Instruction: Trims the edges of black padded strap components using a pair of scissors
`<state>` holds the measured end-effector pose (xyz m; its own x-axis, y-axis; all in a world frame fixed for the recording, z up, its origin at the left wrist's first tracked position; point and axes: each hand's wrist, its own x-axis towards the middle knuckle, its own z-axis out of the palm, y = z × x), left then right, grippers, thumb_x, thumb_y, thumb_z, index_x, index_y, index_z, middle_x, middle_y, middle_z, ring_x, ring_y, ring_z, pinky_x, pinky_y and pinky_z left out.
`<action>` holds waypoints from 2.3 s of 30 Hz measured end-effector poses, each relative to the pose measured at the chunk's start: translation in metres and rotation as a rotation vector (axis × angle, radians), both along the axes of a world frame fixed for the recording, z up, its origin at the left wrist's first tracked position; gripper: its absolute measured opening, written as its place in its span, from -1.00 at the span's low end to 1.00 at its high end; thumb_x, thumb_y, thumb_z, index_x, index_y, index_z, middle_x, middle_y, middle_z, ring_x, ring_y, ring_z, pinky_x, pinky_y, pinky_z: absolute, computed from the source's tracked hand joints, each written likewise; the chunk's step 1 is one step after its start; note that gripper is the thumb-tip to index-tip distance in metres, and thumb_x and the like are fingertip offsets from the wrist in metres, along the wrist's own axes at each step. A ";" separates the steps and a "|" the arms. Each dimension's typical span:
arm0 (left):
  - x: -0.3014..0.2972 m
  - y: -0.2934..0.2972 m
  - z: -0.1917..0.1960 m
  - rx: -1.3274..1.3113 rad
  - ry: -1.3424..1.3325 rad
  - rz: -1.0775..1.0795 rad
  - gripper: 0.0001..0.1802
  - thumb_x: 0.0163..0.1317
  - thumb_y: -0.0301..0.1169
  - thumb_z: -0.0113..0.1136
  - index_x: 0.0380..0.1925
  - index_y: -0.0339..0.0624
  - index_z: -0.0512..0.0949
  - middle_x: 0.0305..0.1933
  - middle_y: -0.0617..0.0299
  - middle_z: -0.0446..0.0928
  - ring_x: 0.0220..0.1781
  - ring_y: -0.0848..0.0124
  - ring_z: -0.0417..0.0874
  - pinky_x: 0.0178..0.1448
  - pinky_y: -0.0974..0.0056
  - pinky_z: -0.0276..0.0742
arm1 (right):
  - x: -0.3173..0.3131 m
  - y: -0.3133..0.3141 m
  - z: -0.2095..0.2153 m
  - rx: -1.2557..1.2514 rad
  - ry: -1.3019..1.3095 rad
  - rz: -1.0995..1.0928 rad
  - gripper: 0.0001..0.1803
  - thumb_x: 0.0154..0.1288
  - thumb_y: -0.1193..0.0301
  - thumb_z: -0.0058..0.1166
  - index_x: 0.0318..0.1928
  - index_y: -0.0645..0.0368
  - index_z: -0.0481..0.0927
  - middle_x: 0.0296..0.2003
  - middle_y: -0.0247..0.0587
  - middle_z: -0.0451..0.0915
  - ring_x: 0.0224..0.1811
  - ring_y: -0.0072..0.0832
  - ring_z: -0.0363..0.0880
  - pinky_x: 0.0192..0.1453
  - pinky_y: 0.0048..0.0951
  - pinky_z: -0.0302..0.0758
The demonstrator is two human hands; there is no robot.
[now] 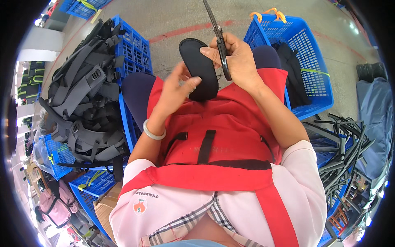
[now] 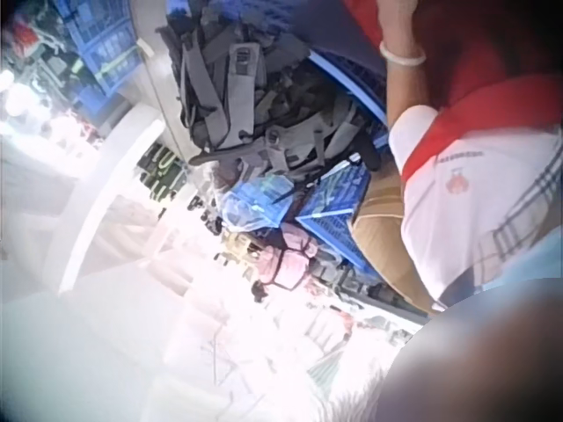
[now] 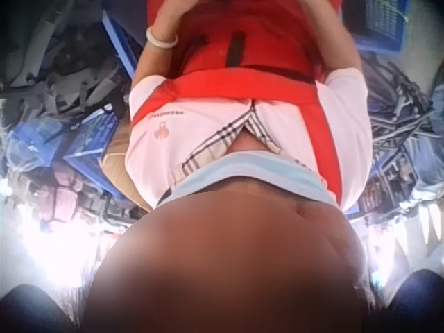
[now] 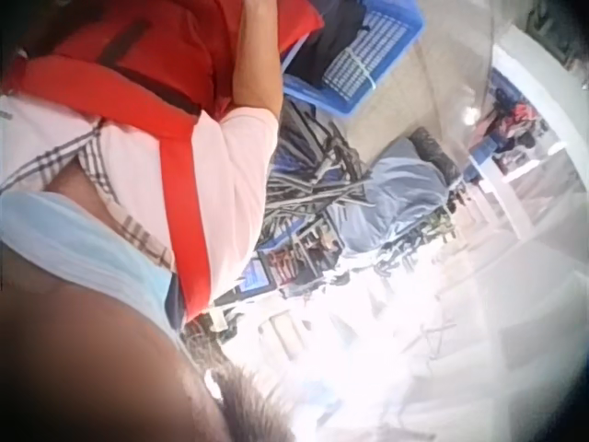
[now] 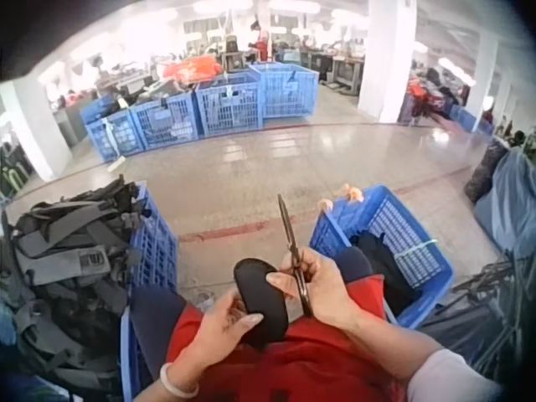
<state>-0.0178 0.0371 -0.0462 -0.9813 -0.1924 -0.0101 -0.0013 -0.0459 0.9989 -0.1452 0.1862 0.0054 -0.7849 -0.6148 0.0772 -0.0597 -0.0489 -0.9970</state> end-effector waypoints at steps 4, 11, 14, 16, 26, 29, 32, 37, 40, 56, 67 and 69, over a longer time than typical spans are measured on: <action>-0.009 -0.009 0.024 0.271 0.211 0.015 -0.67 0.19 -0.53 0.28 -0.04 -0.30 0.52 -0.17 0.26 0.60 -0.16 0.54 0.58 -0.05 0.40 0.52 | 0.011 -0.006 -0.007 -0.004 -0.068 0.098 -0.74 0.21 0.33 0.30 -0.37 0.18 0.48 -0.57 -0.41 0.49 -0.59 -0.72 0.43 -0.51 -0.67 0.38; -0.004 -0.007 0.021 0.522 0.049 0.106 -0.77 0.17 -0.50 0.30 -0.15 -0.27 0.59 -0.28 0.26 0.63 -0.32 0.53 0.62 -0.23 0.41 0.57 | 0.004 -0.002 -0.002 0.096 -0.197 0.069 -0.73 0.24 0.27 0.26 -0.32 0.19 0.50 -0.59 -0.41 0.48 -0.64 -0.72 0.44 -0.57 -0.69 0.35; -0.002 -0.011 0.016 0.596 0.062 0.117 -0.75 0.17 -0.48 0.31 -0.14 -0.27 0.59 -0.27 0.24 0.64 -0.33 0.52 0.63 -0.23 0.41 0.58 | 0.003 0.015 -0.014 0.300 -0.059 0.057 -0.72 0.20 0.32 0.30 -0.30 0.19 0.47 -0.61 -0.46 0.39 -0.66 -0.74 0.33 -0.60 -0.65 0.25; -0.002 -0.010 0.015 0.610 0.056 0.110 -0.75 0.17 -0.47 0.31 -0.14 -0.27 0.58 -0.27 0.23 0.64 -0.33 0.52 0.63 -0.24 0.41 0.58 | 0.007 0.022 -0.020 0.337 0.030 0.061 -0.70 0.17 0.36 0.33 -0.31 0.19 0.43 -0.60 -0.50 0.30 -0.62 -0.77 0.22 -0.57 -0.62 0.16; 0.001 0.009 0.012 0.526 0.033 -0.014 -0.74 0.18 -0.47 0.31 -0.13 -0.28 0.58 -0.24 0.24 0.64 -0.29 0.52 0.64 -0.18 0.41 0.58 | 0.000 -0.005 -0.005 0.286 0.244 0.019 -0.72 0.21 0.41 0.26 -0.15 0.24 0.48 -0.50 -0.45 0.44 -0.55 -0.77 0.33 -0.49 -0.69 0.28; 0.004 0.000 0.013 0.614 0.045 0.089 -0.77 0.19 -0.48 0.29 -0.15 -0.28 0.58 -0.26 0.22 0.64 -0.31 0.49 0.66 -0.20 0.38 0.61 | -0.003 0.013 -0.009 0.376 0.168 -0.001 -0.66 0.16 0.27 0.29 -0.27 0.25 0.47 -0.57 -0.41 0.36 -0.52 -0.68 0.24 -0.45 -0.57 0.24; 0.007 -0.005 0.011 0.726 0.048 0.194 -0.83 0.21 -0.49 0.26 -0.20 -0.27 0.58 -0.28 0.20 0.64 -0.34 0.46 0.67 -0.26 0.36 0.63 | 0.020 0.036 -0.005 0.558 0.246 0.075 -0.51 0.08 0.22 0.36 -0.12 0.26 0.45 -0.50 -0.30 0.40 -0.50 -0.55 0.31 -0.40 -0.48 0.33; 0.004 -0.001 0.012 0.764 0.052 0.269 -0.83 0.23 -0.49 0.24 -0.18 -0.27 0.56 -0.29 0.21 0.63 -0.34 0.47 0.67 -0.26 0.36 0.63 | 0.043 0.055 -0.008 0.785 0.365 0.176 -0.17 -0.09 0.02 0.43 0.07 0.27 0.36 -0.37 -0.13 0.44 -0.46 -0.28 0.42 -0.27 -0.29 0.42; 0.005 0.006 0.014 0.748 0.055 0.250 -0.83 0.23 -0.49 0.24 -0.18 -0.26 0.56 -0.29 0.22 0.63 -0.33 0.48 0.66 -0.25 0.37 0.63 | 0.041 0.056 -0.018 0.732 0.535 0.134 -0.15 -0.11 -0.01 0.43 0.08 0.27 0.36 -0.33 -0.03 0.50 -0.38 -0.16 0.52 -0.26 -0.23 0.43; 0.012 0.011 0.015 0.638 0.045 0.145 -0.77 0.19 -0.48 0.28 -0.15 -0.25 0.54 -0.28 0.26 0.61 -0.31 0.49 0.63 -0.21 0.40 0.59 | 0.035 0.061 0.014 0.816 0.407 0.282 -0.28 -0.10 0.04 0.43 -0.08 0.25 0.41 -0.60 -0.08 0.37 -0.53 -0.16 0.41 -0.41 -0.26 0.35; 0.016 0.014 0.017 0.589 -0.001 0.039 -0.77 0.20 -0.48 0.28 -0.14 -0.27 0.55 -0.27 0.29 0.60 -0.29 0.54 0.61 -0.22 0.42 0.56 | 0.024 0.073 0.025 0.863 0.446 0.307 -0.38 -0.05 0.11 0.42 -0.13 0.25 0.43 -0.49 -0.02 0.50 -0.45 -0.09 0.47 -0.34 -0.24 0.38; 0.017 0.015 0.017 0.584 -0.005 0.035 -0.77 0.20 -0.48 0.28 -0.14 -0.27 0.55 -0.27 0.30 0.59 -0.29 0.54 0.60 -0.22 0.43 0.56 | 0.023 0.074 0.027 0.845 0.497 0.311 -0.39 -0.05 0.13 0.42 -0.13 0.25 0.43 -0.47 -0.02 0.52 -0.44 -0.09 0.48 -0.34 -0.25 0.39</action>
<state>-0.0010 0.0524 -0.0289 -0.9742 -0.1856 -0.1285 0.0056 -0.5890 0.8081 -0.1218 0.2604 0.0322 -0.5792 -0.7896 -0.2026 -0.5796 0.5736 -0.5788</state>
